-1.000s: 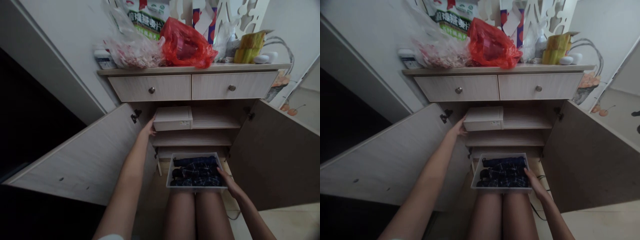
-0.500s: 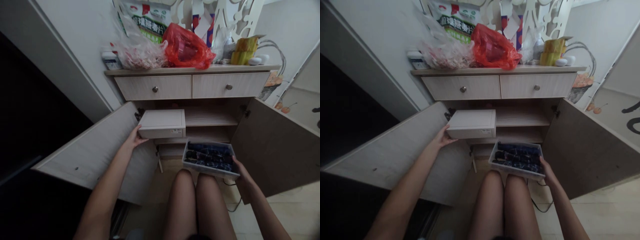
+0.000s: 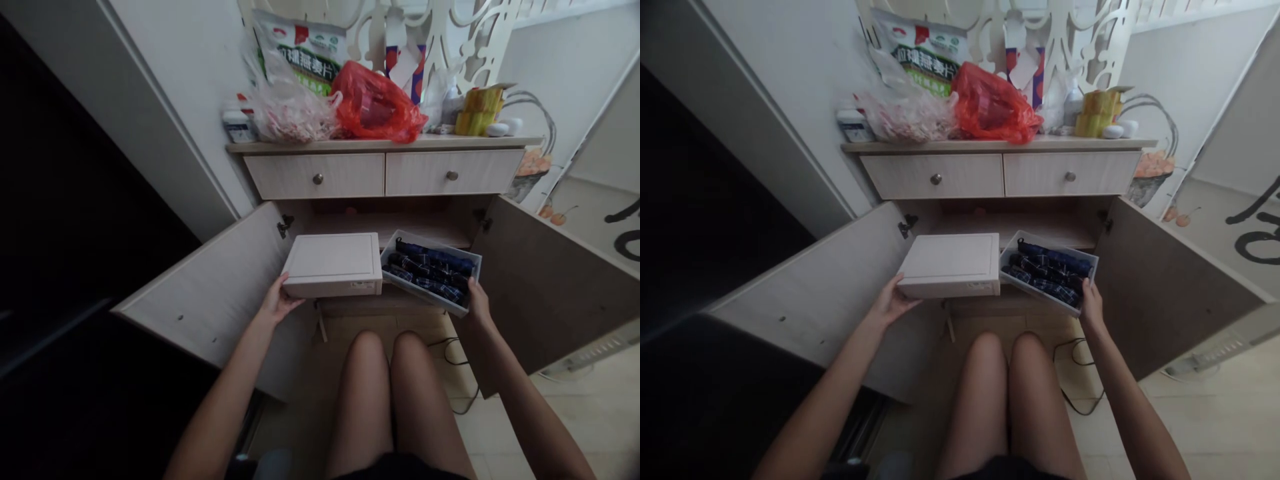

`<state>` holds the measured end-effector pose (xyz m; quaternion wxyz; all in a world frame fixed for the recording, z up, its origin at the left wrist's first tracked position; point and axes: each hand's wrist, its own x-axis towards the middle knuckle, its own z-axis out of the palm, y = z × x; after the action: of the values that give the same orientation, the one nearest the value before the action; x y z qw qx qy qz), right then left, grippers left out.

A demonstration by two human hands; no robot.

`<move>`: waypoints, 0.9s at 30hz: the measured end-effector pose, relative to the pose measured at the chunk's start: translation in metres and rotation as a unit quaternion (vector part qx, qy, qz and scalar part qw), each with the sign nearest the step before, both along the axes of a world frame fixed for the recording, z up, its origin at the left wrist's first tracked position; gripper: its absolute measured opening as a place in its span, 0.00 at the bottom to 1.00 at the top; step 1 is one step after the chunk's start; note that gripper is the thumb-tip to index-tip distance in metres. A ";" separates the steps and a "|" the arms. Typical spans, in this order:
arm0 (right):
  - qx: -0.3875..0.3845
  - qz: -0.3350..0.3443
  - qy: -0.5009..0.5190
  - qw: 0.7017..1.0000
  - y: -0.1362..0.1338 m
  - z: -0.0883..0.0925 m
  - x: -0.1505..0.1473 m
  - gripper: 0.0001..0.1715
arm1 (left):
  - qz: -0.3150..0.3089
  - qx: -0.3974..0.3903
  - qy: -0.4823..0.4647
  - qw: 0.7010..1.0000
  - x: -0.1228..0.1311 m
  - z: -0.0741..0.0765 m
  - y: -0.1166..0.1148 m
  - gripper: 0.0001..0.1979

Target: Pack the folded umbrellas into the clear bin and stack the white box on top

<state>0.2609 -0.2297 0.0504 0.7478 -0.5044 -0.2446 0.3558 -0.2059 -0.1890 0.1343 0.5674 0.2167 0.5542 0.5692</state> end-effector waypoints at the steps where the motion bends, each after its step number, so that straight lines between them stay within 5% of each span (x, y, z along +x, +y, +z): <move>1: 0.003 0.007 -0.009 1.000 -0.001 0.001 -0.001 0.32 | 0.010 -0.001 0.004 1.000 0.001 -0.001 -0.001 0.18; 10: -0.090 0.156 0.054 0.982 -0.010 0.030 0.010 0.19 | 0.063 -0.031 0.001 0.998 -0.003 -0.009 -0.009 0.18; 15: -0.152 0.264 0.059 0.951 -0.009 0.029 0.012 0.24 | 0.068 -0.043 -0.015 0.997 0.008 -0.012 -0.015 0.18; 22: -0.148 0.319 0.047 0.935 0.011 0.017 0.001 0.24 | 0.039 -0.040 -0.017 0.998 0.041 -0.016 -0.019 0.19; 27: -0.088 0.281 -0.007 0.956 0.026 0.012 -0.025 0.27 | 0.029 -0.027 -0.023 0.999 0.069 -0.020 -0.021 0.19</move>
<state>0.2357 -0.2040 0.0623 0.5684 -0.4819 -0.3491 0.5682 -0.1367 -0.2105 0.1140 0.5688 0.1715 0.5623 0.5752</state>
